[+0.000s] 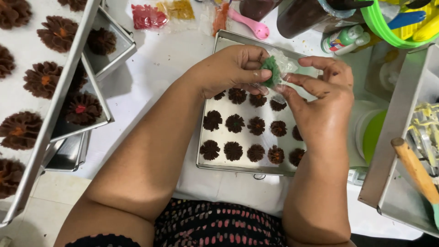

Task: Decorating chocolate cookies with green sprinkles and applying a glaze using a brush.

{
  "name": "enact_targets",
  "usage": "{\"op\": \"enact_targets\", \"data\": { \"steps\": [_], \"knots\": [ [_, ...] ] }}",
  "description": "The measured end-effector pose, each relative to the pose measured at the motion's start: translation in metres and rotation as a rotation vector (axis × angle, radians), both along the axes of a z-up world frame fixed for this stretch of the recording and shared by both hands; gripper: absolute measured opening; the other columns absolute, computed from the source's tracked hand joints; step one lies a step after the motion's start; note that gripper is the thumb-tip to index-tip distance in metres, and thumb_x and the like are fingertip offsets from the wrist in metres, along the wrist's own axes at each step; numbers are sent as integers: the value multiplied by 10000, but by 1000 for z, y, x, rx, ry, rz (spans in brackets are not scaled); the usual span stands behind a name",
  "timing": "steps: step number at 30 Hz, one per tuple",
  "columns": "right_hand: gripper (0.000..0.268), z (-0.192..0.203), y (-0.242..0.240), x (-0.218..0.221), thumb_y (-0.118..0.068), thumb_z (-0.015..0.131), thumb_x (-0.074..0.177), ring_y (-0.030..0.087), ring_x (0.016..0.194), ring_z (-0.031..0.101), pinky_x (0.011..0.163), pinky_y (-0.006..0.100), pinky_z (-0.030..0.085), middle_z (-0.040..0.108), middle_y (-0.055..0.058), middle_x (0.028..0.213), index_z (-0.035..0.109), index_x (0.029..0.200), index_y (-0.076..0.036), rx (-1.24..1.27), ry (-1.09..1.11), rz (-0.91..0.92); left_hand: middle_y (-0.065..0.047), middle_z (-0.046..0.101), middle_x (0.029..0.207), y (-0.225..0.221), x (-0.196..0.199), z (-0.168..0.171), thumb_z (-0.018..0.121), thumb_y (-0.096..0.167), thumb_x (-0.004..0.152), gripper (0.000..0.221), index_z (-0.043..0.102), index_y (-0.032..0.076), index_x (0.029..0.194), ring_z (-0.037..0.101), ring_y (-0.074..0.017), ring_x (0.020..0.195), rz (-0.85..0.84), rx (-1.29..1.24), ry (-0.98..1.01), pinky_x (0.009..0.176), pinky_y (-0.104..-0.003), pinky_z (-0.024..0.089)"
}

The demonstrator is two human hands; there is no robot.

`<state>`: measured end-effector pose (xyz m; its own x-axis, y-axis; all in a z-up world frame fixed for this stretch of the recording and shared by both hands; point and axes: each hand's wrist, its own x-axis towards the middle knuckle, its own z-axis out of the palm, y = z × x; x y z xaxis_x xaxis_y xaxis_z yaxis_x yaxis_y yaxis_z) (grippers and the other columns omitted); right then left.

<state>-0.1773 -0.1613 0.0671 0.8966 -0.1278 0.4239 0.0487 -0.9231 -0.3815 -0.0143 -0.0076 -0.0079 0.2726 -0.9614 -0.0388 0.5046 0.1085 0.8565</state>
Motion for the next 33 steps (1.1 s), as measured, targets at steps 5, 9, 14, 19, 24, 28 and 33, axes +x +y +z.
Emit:
{"op": "enact_targets", "data": {
  "steps": [5, 9, 14, 19, 24, 28, 33],
  "knots": [
    [109, -2, 3, 0, -81, 918, 951, 343, 1247, 489, 1000, 433, 425, 667, 99, 1249, 816, 979, -54, -49, -17, 34, -20, 743, 984, -2, -3, -2, 738, 252, 920, 224, 645, 123, 1079, 737, -135, 899, 32, 1, -24, 828, -268, 647],
    [119, -2, 8, 2, 55, 865, 925, 333, 1213, 501, 984, 428, 430, 663, 121, 1218, 784, 928, -31, -14, -39, 43, -11, 736, 973, -3, -3, -3, 740, 257, 920, 216, 641, 133, 1067, 732, -128, 893, 34, -11, -19, 833, -266, 652],
    [102, -1, 9, 3, 40, 833, 939, 335, 1208, 531, 1101, 494, 411, 662, 127, 1208, 762, 945, -34, -19, -33, 36, -28, 754, 1007, -2, -3, -1, 737, 248, 920, 210, 637, 129, 1062, 757, -156, 915, 31, -8, -12, 849, -280, 663],
    [128, -2, 7, 2, 64, 824, 947, 336, 1214, 516, 1020, 454, 424, 662, 150, 1248, 791, 1025, -31, 9, -71, 49, -36, 763, 1044, 0, -4, 2, 747, 253, 908, 242, 647, 121, 1085, 769, -169, 923, 42, -5, 2, 851, -276, 667],
    [100, -3, 9, 4, 83, 839, 964, 331, 1204, 512, 969, 419, 443, 669, 149, 1214, 790, 968, -5, 12, -76, 60, -43, 755, 1024, -2, -6, 3, 742, 214, 917, 207, 643, 114, 1070, 746, -156, 913, 24, 4, 34, 845, -280, 671],
    [50, 0, 11, 4, 31, 762, 1002, 330, 1158, 532, 1017, 452, 442, 664, 156, 1184, 756, 980, -13, -8, -86, 78, -76, 768, 1063, -2, -5, 4, 737, 229, 914, 246, 638, 105, 1102, 784, -210, 917, 25, 4, 48, 845, -275, 670],
    [70, 1, 14, 4, 24, 815, 1023, 314, 1174, 571, 1089, 477, 434, 664, 162, 1178, 756, 1028, -14, 66, -90, 37, -56, 759, 1055, -2, -5, 3, 741, 240, 912, 252, 649, 108, 1106, 774, -184, 929, 35, -15, 73, 869, -276, 669]
  ]
}}
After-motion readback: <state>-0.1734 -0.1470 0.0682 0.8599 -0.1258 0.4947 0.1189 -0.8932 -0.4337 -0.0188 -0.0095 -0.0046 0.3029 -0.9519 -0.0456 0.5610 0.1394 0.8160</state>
